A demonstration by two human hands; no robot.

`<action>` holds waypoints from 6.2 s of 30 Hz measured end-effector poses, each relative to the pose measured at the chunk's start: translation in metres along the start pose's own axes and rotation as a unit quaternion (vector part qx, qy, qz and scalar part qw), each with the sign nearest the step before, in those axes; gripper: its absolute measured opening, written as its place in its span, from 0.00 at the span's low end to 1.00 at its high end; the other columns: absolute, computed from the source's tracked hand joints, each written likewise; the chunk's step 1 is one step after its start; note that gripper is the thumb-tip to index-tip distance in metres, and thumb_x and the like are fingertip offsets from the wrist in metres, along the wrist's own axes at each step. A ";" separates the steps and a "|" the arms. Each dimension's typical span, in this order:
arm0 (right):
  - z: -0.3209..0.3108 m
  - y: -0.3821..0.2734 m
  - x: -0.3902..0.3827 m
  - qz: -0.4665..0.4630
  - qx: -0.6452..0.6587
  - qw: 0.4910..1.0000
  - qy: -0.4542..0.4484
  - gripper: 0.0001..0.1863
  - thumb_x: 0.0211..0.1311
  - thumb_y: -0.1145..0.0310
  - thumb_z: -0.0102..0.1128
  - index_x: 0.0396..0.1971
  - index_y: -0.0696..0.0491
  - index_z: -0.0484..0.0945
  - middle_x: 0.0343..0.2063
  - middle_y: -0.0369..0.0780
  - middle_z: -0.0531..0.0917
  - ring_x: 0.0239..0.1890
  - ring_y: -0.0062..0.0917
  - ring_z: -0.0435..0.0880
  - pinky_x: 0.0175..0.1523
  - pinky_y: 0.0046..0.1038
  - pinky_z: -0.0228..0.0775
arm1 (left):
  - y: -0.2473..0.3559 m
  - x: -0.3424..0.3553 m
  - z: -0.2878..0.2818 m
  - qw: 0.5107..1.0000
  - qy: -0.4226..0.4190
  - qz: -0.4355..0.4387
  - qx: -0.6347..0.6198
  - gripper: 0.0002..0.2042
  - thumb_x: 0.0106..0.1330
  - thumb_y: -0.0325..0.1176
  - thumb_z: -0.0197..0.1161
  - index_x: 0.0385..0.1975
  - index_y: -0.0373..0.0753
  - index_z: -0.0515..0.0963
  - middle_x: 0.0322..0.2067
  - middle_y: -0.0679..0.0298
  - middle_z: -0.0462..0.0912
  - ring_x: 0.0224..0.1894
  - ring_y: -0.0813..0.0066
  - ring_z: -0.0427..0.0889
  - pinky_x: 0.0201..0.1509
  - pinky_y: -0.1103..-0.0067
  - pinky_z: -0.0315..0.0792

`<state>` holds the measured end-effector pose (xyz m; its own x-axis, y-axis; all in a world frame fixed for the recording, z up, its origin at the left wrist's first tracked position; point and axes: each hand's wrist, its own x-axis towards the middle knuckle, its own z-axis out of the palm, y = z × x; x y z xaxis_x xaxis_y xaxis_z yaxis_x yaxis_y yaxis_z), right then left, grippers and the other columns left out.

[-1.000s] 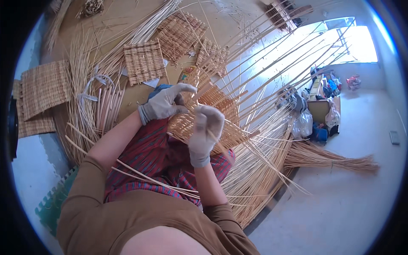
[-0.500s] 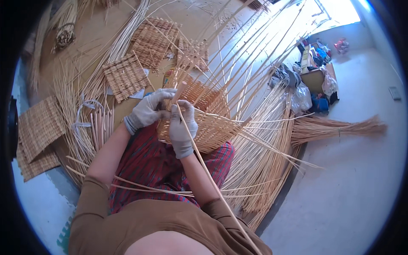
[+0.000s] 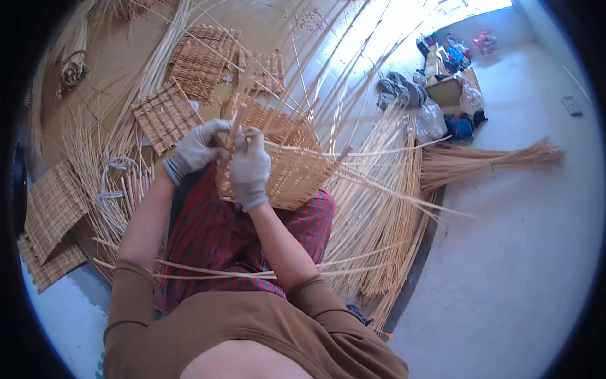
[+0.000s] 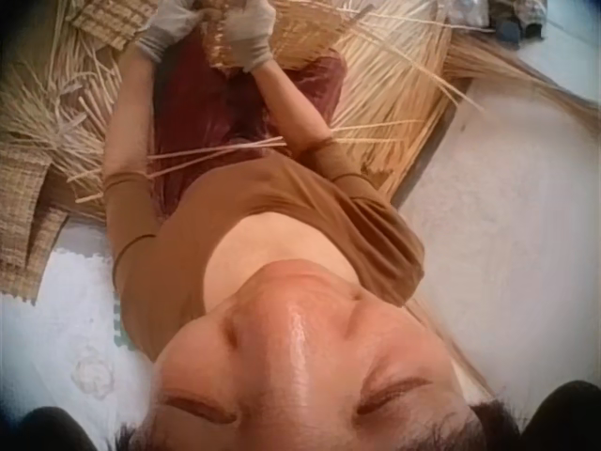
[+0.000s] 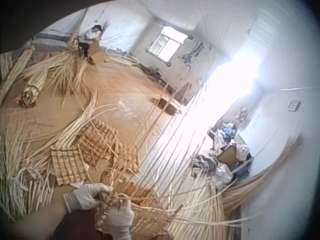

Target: Weaving a wicker basket using long wooden strips while sitting on the floor.

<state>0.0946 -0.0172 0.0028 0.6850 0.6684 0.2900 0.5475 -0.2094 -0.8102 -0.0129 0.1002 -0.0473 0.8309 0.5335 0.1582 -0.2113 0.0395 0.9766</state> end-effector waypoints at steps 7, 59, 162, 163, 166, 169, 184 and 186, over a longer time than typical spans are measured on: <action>0.002 -0.005 0.024 0.061 0.030 0.998 0.001 0.10 0.70 0.66 0.58 0.35 0.58 0.78 0.25 0.49 0.83 0.30 0.40 0.86 0.37 0.37 0.75 | 0.026 0.012 0.007 0.996 -0.005 -0.071 -0.048 0.30 0.57 0.18 0.69 0.63 0.39 0.72 0.48 0.68 0.82 0.35 0.85 0.77 0.41 0.81 0.77; -0.116 0.008 0.113 -0.251 0.046 0.966 0.044 0.19 0.61 0.77 0.64 0.53 0.52 0.80 0.44 0.48 0.86 0.36 0.32 0.86 0.45 0.30 0.77 | 0.042 0.041 0.089 0.884 0.164 -0.175 0.402 0.16 0.72 0.43 0.59 0.43 0.35 0.81 0.36 0.52 0.87 0.38 0.53 0.88 0.43 0.63 0.78; -0.133 0.126 -0.022 0.060 0.253 0.966 0.011 0.28 0.81 0.53 0.42 0.66 0.59 0.69 0.63 0.49 0.76 0.68 0.34 0.72 0.71 0.31 0.61 | 0.056 0.035 0.194 0.785 0.032 0.176 0.593 0.36 0.66 0.55 0.61 0.66 0.33 0.69 0.50 0.53 0.80 0.52 0.51 0.76 0.57 0.59 0.65; -0.135 0.108 -0.012 0.018 0.303 0.953 0.026 0.28 0.79 0.53 0.48 0.66 0.58 0.69 0.62 0.47 0.77 0.67 0.33 0.73 0.71 0.31 0.60 | 0.065 0.028 0.194 0.784 0.012 0.158 0.600 0.33 0.65 0.48 0.64 0.67 0.36 0.68 0.55 0.53 0.78 0.59 0.49 0.73 0.65 0.59 0.64; -0.141 0.096 0.026 0.032 0.260 0.965 -0.005 0.25 0.72 0.54 0.60 0.59 0.56 0.76 0.50 0.43 0.83 0.53 0.26 0.80 0.59 0.29 0.70 | 0.070 0.000 0.187 0.749 0.022 0.262 0.608 0.30 0.62 0.44 0.69 0.64 0.42 0.72 0.61 0.53 0.73 0.68 0.48 0.66 0.74 0.57 0.56; -0.129 0.107 0.041 0.130 0.280 0.950 -0.056 0.20 0.69 0.56 0.64 0.49 0.58 0.80 0.40 0.40 0.84 0.42 0.23 0.79 0.50 0.29 0.72 | 0.069 -0.028 0.168 0.693 0.172 0.246 0.656 0.29 0.60 0.43 0.71 0.63 0.46 0.75 0.58 0.58 0.75 0.66 0.52 0.68 0.73 0.53 0.57; -0.126 0.136 0.013 0.101 0.324 0.939 0.047 0.22 0.65 0.64 0.69 0.54 0.58 0.74 0.48 0.43 0.81 0.55 0.29 0.77 0.61 0.30 0.69 | 0.071 -0.008 0.139 0.755 0.130 0.274 0.582 0.26 0.63 0.38 0.70 0.61 0.40 0.74 0.55 0.53 0.77 0.60 0.52 0.73 0.68 0.58 0.63; -0.132 0.122 0.019 0.068 0.340 0.938 0.030 0.38 0.61 0.60 0.73 0.67 0.56 0.65 0.59 0.44 0.76 0.63 0.29 0.73 0.66 0.31 0.66 | 0.085 0.018 0.140 0.754 0.176 0.303 0.556 0.30 0.69 0.40 0.66 0.67 0.35 0.66 0.62 0.43 0.70 0.66 0.43 0.68 0.71 0.58 0.60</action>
<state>0.2379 -0.1245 -0.0229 0.7637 0.6223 0.1715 0.0339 0.2268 -0.9734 0.0565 -0.0048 0.0593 0.5257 0.3688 0.7665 0.2280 -0.9292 0.2907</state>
